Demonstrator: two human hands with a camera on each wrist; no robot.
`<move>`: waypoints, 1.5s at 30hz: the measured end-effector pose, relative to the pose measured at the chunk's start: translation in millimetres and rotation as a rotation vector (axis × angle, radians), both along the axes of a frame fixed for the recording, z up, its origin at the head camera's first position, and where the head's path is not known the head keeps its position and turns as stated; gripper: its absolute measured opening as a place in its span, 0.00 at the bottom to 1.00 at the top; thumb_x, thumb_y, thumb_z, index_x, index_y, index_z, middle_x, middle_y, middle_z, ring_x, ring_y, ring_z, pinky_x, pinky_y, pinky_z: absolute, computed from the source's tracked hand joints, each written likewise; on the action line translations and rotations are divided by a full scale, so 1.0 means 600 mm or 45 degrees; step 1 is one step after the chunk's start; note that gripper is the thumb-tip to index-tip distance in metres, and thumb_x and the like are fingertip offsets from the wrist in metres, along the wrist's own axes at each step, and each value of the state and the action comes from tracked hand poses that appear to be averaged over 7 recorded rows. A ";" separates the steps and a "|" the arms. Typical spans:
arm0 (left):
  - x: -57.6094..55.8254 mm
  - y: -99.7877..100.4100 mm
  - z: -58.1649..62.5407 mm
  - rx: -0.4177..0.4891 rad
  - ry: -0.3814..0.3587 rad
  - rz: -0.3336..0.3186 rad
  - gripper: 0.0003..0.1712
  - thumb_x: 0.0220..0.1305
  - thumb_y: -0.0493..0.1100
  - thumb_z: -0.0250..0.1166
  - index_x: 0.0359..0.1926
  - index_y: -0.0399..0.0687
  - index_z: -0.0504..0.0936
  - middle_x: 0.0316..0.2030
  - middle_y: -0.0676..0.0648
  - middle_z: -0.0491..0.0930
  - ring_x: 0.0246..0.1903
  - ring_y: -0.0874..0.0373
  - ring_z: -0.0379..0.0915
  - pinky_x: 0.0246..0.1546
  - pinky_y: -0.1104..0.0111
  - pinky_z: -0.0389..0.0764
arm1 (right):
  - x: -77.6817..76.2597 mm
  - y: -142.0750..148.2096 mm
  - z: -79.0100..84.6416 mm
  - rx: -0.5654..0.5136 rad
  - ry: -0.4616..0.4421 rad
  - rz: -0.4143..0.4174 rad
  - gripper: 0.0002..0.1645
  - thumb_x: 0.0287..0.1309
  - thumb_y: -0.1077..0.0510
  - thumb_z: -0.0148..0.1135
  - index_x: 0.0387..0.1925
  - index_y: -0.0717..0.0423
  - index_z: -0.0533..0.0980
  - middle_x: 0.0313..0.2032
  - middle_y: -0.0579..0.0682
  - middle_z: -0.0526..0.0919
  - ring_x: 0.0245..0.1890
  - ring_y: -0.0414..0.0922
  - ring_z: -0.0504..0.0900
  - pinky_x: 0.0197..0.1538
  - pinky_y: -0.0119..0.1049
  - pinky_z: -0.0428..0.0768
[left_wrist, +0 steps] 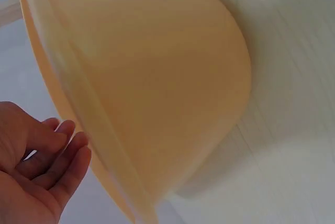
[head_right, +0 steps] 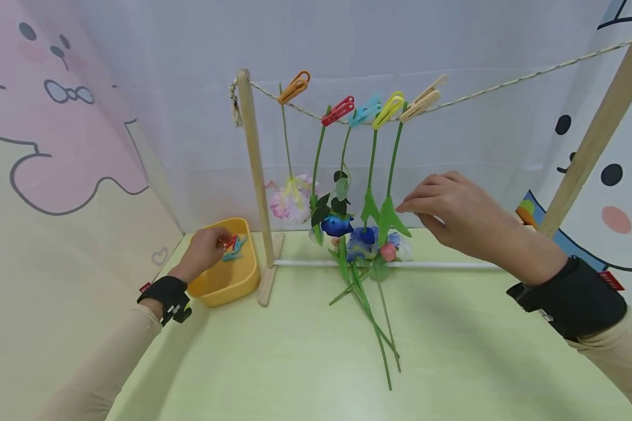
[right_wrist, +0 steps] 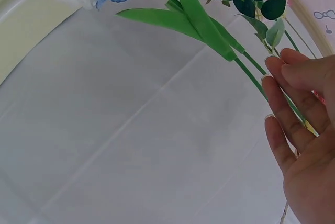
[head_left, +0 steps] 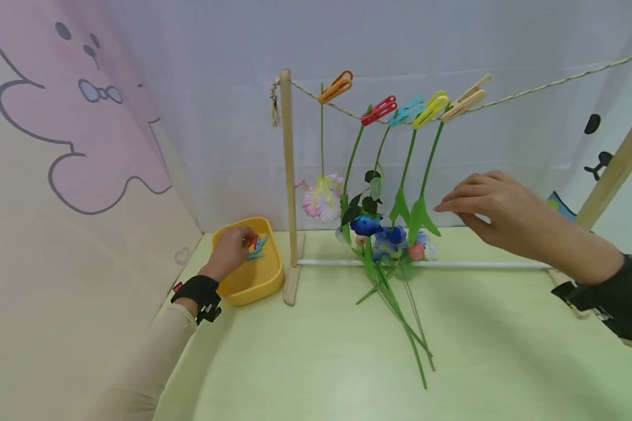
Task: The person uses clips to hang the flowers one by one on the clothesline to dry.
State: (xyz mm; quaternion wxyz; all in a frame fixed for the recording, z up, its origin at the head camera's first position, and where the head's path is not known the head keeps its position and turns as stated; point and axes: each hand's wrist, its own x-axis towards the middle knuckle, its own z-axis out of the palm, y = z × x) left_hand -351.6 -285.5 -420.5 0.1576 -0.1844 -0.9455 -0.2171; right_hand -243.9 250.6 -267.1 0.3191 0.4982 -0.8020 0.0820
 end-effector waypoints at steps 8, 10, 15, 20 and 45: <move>-0.014 -0.015 -0.012 -0.066 -0.162 0.092 0.12 0.57 0.24 0.67 0.44 0.26 0.86 0.41 0.33 0.85 0.40 0.41 0.78 0.49 0.49 0.82 | -0.003 0.001 -0.024 0.019 -0.030 -0.010 0.37 0.80 0.40 0.33 0.46 0.55 0.87 0.42 0.51 0.88 0.43 0.52 0.83 0.48 0.52 0.76; -0.016 -0.017 -0.016 -0.081 -0.224 0.104 0.11 0.59 0.26 0.68 0.44 0.26 0.85 0.40 0.34 0.85 0.40 0.41 0.78 0.49 0.49 0.82 | -0.003 0.001 -0.032 0.022 -0.037 -0.006 0.38 0.80 0.41 0.32 0.46 0.56 0.87 0.42 0.51 0.88 0.43 0.52 0.83 0.48 0.53 0.77; -0.017 -0.022 -0.026 -0.146 -0.383 0.133 0.13 0.61 0.29 0.70 0.46 0.27 0.85 0.40 0.36 0.83 0.40 0.42 0.75 0.51 0.51 0.80 | -0.006 -0.004 -0.045 0.027 -0.056 -0.007 0.38 0.80 0.40 0.32 0.46 0.56 0.87 0.42 0.51 0.88 0.44 0.52 0.83 0.48 0.55 0.78; -0.015 -0.027 -0.031 -0.174 -0.434 0.124 0.14 0.59 0.30 0.71 0.46 0.28 0.85 0.40 0.37 0.82 0.40 0.43 0.74 0.52 0.51 0.80 | -0.007 -0.004 -0.052 0.059 -0.096 -0.014 0.22 0.79 0.50 0.49 0.47 0.56 0.87 0.42 0.51 0.88 0.44 0.53 0.84 0.49 0.57 0.79; 0.089 0.097 0.061 0.070 0.052 -0.169 0.11 0.59 0.27 0.72 0.44 0.32 0.84 0.39 0.39 0.81 0.35 0.49 0.79 0.41 0.57 0.84 | -0.001 -0.033 -0.105 0.026 -0.180 -0.003 0.37 0.79 0.38 0.33 0.48 0.52 0.87 0.40 0.44 0.87 0.41 0.46 0.82 0.46 0.50 0.79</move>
